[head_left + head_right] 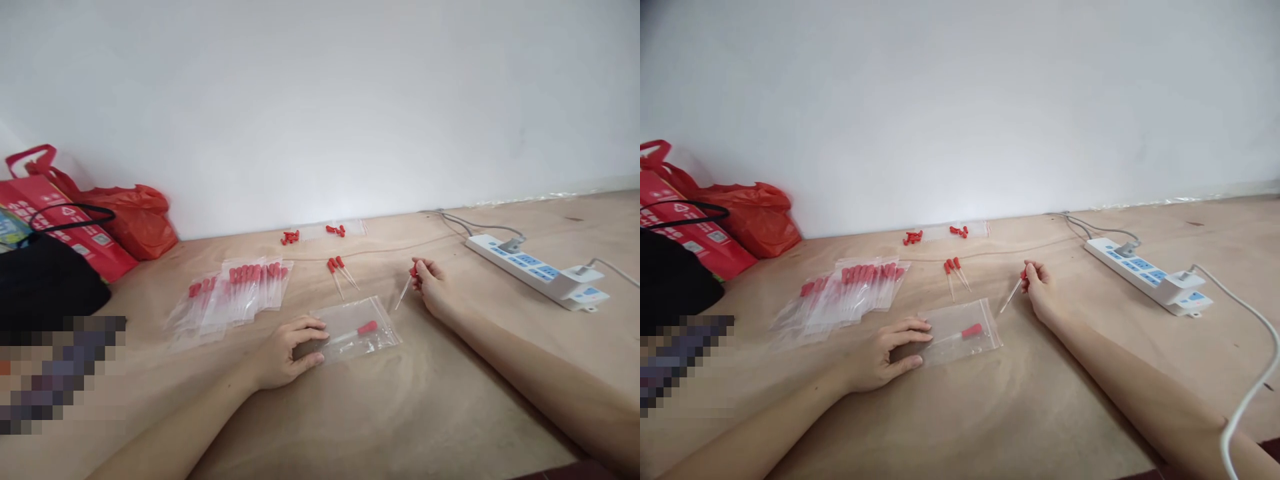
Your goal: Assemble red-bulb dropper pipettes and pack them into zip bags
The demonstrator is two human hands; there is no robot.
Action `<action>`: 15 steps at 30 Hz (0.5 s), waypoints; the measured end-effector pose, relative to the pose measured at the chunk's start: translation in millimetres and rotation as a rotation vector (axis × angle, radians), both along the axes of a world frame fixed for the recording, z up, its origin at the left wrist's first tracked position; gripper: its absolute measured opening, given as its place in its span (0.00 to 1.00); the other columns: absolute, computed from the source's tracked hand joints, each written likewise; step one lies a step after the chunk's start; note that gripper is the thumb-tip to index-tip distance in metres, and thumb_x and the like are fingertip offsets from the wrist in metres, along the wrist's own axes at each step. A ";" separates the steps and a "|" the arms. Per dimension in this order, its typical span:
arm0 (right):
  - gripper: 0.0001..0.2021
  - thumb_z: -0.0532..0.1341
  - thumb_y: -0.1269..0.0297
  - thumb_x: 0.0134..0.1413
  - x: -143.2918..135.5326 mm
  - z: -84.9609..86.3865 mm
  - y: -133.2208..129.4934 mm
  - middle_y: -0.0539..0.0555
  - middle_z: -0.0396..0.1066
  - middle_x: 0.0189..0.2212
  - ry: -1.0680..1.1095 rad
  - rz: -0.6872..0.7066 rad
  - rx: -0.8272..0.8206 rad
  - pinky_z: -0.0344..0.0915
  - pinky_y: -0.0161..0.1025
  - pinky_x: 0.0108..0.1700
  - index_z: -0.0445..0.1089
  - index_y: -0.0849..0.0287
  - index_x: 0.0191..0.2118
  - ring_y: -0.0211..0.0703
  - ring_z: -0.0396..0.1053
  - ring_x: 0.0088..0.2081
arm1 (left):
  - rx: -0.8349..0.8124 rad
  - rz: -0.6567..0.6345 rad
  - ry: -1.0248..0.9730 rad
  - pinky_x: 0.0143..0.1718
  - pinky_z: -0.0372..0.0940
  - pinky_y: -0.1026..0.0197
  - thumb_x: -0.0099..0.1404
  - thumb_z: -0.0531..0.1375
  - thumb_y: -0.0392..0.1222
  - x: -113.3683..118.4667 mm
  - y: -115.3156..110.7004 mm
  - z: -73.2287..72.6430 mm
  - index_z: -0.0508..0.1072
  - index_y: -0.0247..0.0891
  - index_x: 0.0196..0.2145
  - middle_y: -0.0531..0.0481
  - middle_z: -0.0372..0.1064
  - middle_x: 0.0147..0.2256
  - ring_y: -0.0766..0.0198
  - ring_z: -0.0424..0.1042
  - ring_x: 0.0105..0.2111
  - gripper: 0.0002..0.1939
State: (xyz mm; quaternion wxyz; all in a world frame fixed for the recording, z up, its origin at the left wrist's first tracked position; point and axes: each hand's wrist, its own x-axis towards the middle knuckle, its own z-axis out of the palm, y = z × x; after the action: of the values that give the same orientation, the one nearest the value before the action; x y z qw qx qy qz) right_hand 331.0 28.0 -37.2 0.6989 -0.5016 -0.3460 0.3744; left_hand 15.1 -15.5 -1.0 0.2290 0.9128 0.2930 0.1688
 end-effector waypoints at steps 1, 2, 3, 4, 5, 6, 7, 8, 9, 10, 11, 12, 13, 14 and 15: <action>0.15 0.59 0.53 0.41 1.4 -1.5 -3.7 0.44 0.60 0.21 0.007 -0.009 -0.005 0.56 0.28 0.17 0.62 0.57 0.32 0.28 0.56 0.17 | -0.001 0.004 0.003 0.50 0.58 0.55 0.60 0.55 0.42 0.2 0.0 0.4 0.68 0.42 0.45 0.48 0.63 0.47 0.60 0.60 0.50 0.14; 0.14 0.59 0.53 0.41 0.8 -2.0 -6.4 0.44 0.61 0.21 0.018 -0.007 -0.009 0.57 0.28 0.18 0.61 0.57 0.32 0.29 0.57 0.18 | 0.000 0.008 0.003 0.50 0.58 0.55 0.60 0.55 0.42 0.5 0.0 0.7 0.68 0.42 0.45 0.48 0.63 0.47 0.60 0.60 0.50 0.14; 0.14 0.60 0.53 0.41 -1.6 -1.6 -8.3 0.44 0.61 0.21 0.030 0.003 -0.013 0.58 0.29 0.18 0.61 0.57 0.32 0.29 0.57 0.18 | 0.001 0.011 0.003 0.50 0.58 0.55 0.60 0.55 0.43 0.7 0.0 0.9 0.68 0.42 0.44 0.48 0.63 0.47 0.60 0.61 0.50 0.14; 0.14 0.60 0.54 0.41 -5.2 -0.5 -9.7 0.44 0.61 0.21 0.044 0.017 -0.018 0.58 0.29 0.18 0.61 0.57 0.32 0.29 0.58 0.18 | 0.001 0.015 0.004 0.50 0.58 0.55 0.60 0.55 0.43 0.9 0.0 1.0 0.68 0.42 0.44 0.48 0.63 0.47 0.59 0.61 0.50 0.14; 0.14 0.60 0.54 0.41 -9.6 1.0 -10.8 0.45 0.61 0.21 0.057 0.033 -0.023 0.58 0.29 0.18 0.61 0.57 0.32 0.29 0.58 0.18 | 0.001 0.017 0.005 0.50 0.58 0.54 0.60 0.55 0.43 1.2 0.0 1.0 0.68 0.42 0.44 0.48 0.63 0.47 0.59 0.61 0.50 0.14; 0.14 0.60 0.54 0.41 -14.3 2.7 -12.0 0.45 0.61 0.21 0.072 0.047 -0.026 0.59 0.29 0.18 0.61 0.57 0.32 0.29 0.58 0.18 | 0.001 0.019 0.008 0.50 0.58 0.54 0.60 0.55 0.43 1.3 0.0 1.0 0.68 0.42 0.45 0.48 0.63 0.47 0.59 0.61 0.50 0.14; 0.14 0.61 0.55 0.40 -18.8 4.3 -13.4 0.45 0.62 0.21 0.088 0.062 -0.027 0.59 0.29 0.18 0.61 0.57 0.32 0.29 0.59 0.18 | 0.002 0.022 0.012 0.51 0.58 0.54 0.60 0.55 0.44 1.5 -0.1 0.9 0.68 0.42 0.45 0.48 0.63 0.48 0.59 0.61 0.50 0.14; 0.14 0.61 0.55 0.40 -22.8 5.9 -15.2 0.45 0.62 0.21 0.106 0.073 -0.027 0.59 0.29 0.18 0.60 0.57 0.32 0.29 0.59 0.18 | 0.002 0.025 0.017 0.51 0.57 0.54 0.60 0.55 0.44 1.5 -0.3 1.0 0.67 0.42 0.45 0.48 0.63 0.48 0.59 0.60 0.50 0.14; 0.14 0.61 0.55 0.40 -26.2 7.2 -17.4 0.45 0.62 0.21 0.125 0.082 -0.028 0.60 0.29 0.18 0.60 0.57 0.31 0.30 0.60 0.19 | 0.003 0.027 0.024 0.51 0.57 0.54 0.60 0.55 0.44 1.5 -0.5 1.1 0.67 0.42 0.45 0.48 0.63 0.48 0.59 0.60 0.50 0.15; 0.14 0.62 0.56 0.40 -29.0 8.4 -20.1 0.45 0.62 0.21 0.146 0.088 -0.031 0.61 0.29 0.19 0.60 0.57 0.31 0.30 0.60 0.19 | 0.004 0.029 0.030 0.50 0.57 0.54 0.60 0.55 0.44 1.5 -0.7 1.2 0.67 0.42 0.45 0.48 0.63 0.48 0.59 0.61 0.50 0.15; 0.13 0.62 0.56 0.40 -31.1 9.6 -23.3 0.45 0.62 0.21 0.166 0.099 -0.036 0.62 0.30 0.20 0.60 0.57 0.31 0.30 0.61 0.19 | 0.004 0.032 0.038 0.51 0.57 0.54 0.60 0.55 0.45 1.4 -1.0 1.5 0.66 0.42 0.46 0.48 0.63 0.48 0.59 0.60 0.50 0.16; 0.13 0.62 0.56 0.40 -32.8 10.9 -26.7 0.46 0.63 0.21 0.184 0.118 -0.045 0.63 0.31 0.21 0.60 0.57 0.30 0.31 0.62 0.20 | 0.004 0.041 0.050 0.51 0.57 0.54 0.60 0.55 0.45 1.2 -1.3 1.8 0.65 0.42 0.47 0.48 0.63 0.48 0.59 0.60 0.50 0.17; 0.13 0.62 0.57 0.40 -34.0 12.3 -30.3 0.46 0.64 0.22 0.193 0.151 -0.056 0.64 0.32 0.23 0.60 0.57 0.30 0.32 0.64 0.21 | 0.002 0.056 0.063 0.51 0.56 0.53 0.60 0.55 0.46 1.0 -1.6 2.1 0.64 0.42 0.48 0.48 0.63 0.49 0.59 0.60 0.51 0.18; 0.13 0.63 0.57 0.40 -34.8 13.8 -33.9 0.47 0.65 0.22 0.189 0.202 -0.071 0.66 0.32 0.25 0.60 0.57 0.30 0.33 0.65 0.22 | -0.001 0.077 0.080 0.52 0.56 0.53 0.60 0.55 0.47 0.8 -1.9 2.4 0.62 0.42 0.49 0.48 0.62 0.50 0.58 0.59 0.51 0.20; 0.14 0.63 0.57 0.40 -35.4 15.4 -37.2 0.48 0.66 0.23 0.167 0.270 -0.090 0.66 0.33 0.26 0.61 0.57 0.31 0.34 0.67 0.23 | -0.005 0.100 0.098 0.52 0.55 0.51 0.60 0.55 0.47 0.5 -2.2 2.6 0.61 0.43 0.50 0.48 0.61 0.50 0.57 0.58 0.52 0.21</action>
State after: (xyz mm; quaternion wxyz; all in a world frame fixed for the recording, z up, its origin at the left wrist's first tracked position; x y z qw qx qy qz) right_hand 295.6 -9.2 -21.9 0.6453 -0.4483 -0.3342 0.5205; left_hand 15.6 -17.7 1.6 0.2080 0.9037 0.3494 0.1344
